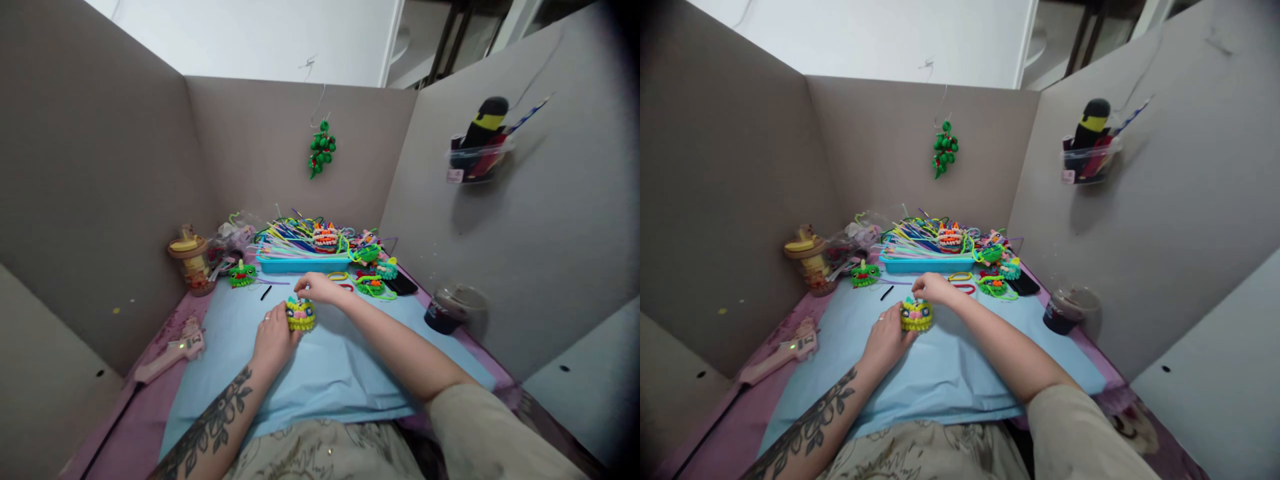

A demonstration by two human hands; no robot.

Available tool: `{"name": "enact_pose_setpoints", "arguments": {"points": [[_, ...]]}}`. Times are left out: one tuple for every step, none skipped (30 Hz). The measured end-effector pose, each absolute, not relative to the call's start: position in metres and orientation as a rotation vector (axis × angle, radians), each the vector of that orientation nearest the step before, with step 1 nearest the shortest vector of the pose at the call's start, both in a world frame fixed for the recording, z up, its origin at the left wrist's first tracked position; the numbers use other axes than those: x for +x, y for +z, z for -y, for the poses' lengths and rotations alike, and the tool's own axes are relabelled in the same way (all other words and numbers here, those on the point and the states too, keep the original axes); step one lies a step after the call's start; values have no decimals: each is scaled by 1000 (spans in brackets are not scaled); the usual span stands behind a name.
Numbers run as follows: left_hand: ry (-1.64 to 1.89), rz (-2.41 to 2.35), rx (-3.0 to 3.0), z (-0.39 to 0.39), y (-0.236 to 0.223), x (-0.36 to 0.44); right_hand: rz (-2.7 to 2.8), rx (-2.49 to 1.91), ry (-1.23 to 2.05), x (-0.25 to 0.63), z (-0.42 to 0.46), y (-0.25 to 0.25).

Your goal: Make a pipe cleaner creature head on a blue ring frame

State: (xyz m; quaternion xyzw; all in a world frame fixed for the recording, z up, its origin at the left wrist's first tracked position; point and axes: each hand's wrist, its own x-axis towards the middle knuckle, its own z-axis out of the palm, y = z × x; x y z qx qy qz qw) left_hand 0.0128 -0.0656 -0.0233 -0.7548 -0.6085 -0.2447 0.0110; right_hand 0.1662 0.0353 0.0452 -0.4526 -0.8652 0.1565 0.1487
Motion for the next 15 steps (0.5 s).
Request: {"name": "enact_pose_setpoints", "arguments": {"points": [[-763,1899,-2355,66,-23,13,2499,-1305,434,165,-35,43],[-762,1901,-2353,66,-23,13,2506,-1317,416,163,-34,42],[-758,1900,-2352,65,-24,13,2511,-1333,400,162,-34,41],[-751,1901,-2350,65,-24,12,2512,-1346,388,162,-34,41],[-742,1902,-2347,65,-24,12,2512,-1355,382,161,-34,41],[-734,1903,-2345,64,-25,12,2511,-1359,382,161,-33,41],[-727,1904,-2342,64,-25,12,2511,-1363,380,161,-33,41],[-724,1904,-2341,64,-25,12,2511,-1366,380,161,-32,41],[-724,1902,-2341,63,-25,12,2509,-1370,379,162,-32,41],[-728,1900,-2341,63,-25,12,2511,-1374,377,162,-32,42],[-734,1898,-2342,63,-25,12,2507,-1373,380,163,-31,42],[-742,1898,-2344,64,-24,12,2488,-1367,395,164,-31,43],[-753,1896,-2351,64,-24,12,2448,-1355,424,167,-31,45],[-769,1893,-2360,64,-24,10,2384,-1343,464,169,-32,46],[-790,1891,-2375,64,-24,9,2298,-1336,510,173,-31,48]]}}
